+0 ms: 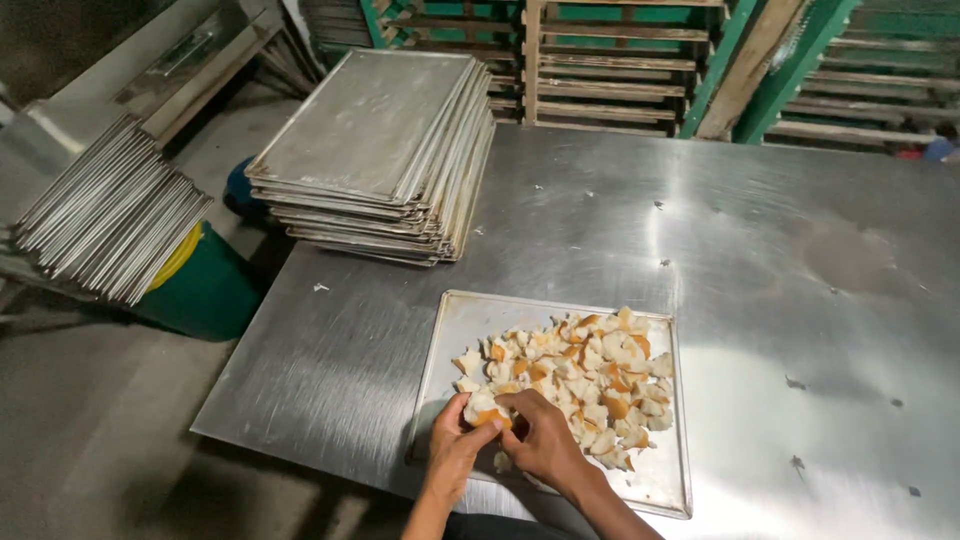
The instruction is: Tearing whole bread rolls into small pieces on a metal tray.
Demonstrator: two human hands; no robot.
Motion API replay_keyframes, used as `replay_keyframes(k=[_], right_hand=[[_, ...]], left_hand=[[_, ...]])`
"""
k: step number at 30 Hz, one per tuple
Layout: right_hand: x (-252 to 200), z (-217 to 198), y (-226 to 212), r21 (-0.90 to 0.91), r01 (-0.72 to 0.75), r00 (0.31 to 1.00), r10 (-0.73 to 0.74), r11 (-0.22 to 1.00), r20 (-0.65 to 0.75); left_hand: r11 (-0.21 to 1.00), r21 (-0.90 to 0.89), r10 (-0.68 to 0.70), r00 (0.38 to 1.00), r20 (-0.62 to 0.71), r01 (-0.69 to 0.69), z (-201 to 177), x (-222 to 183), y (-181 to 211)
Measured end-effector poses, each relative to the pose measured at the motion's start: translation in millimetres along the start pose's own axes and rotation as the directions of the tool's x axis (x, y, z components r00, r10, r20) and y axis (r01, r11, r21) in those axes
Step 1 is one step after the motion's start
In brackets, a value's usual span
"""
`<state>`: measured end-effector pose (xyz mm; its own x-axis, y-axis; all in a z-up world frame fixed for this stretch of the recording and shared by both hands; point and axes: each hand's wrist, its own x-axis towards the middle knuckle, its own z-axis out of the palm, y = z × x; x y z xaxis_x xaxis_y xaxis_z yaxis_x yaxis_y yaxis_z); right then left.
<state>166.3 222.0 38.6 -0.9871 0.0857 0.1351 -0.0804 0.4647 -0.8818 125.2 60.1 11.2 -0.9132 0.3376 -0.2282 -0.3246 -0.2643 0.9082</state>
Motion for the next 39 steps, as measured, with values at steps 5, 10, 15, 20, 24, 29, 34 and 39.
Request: replay_keyframes(k=[5, 10, 15, 20, 24, 29, 34, 39], right_hand=[[-1, 1, 25, 0.097, -0.09, 0.993, 0.097, 0.991, -0.068], [5, -15, 40, 0.021, 0.065, 0.994, -0.063, 0.998, -0.087], [17, -45, -4, -0.461, 0.212, 0.911, -0.345, 0.862, -0.227], [12, -15, 6, -0.313, 0.228, 0.924, -0.306, 0.922, -0.231], [17, 12, -20, -0.011, -0.125, 0.973, 0.121, 0.992, -0.198], [16, 36, -21, -0.072, -0.134, 0.969, 0.115, 0.988, -0.22], [20, 58, -21, 0.071, -0.168, 0.952, 0.18, 0.983, -0.247], [22, 75, -1, 0.037, -0.317, 0.841, 0.299, 0.948, -0.452]], left_hand=[[0.987, -0.125, -0.09, 0.993, 0.075, 0.099, 10, 5, -2], [0.977, -0.124, -0.146, 0.967, 0.211, 0.175, -5, 15, -24], [0.976, 0.039, -0.215, 0.976, 0.044, 0.213, 9, 18, 10], [0.985, 0.001, -0.172, 0.98, 0.102, 0.172, 0, 35, 5], [0.988, 0.044, -0.157, 0.971, 0.178, 0.151, -19, 55, -10], [0.988, 0.053, -0.156, 0.931, 0.329, 0.147, -47, 66, -6], [0.966, -0.03, -0.221, 0.875, 0.43, 0.259, -79, 72, 2], [0.947, -0.037, -0.277, 0.87, 0.408, 0.319, -96, 80, 28]])
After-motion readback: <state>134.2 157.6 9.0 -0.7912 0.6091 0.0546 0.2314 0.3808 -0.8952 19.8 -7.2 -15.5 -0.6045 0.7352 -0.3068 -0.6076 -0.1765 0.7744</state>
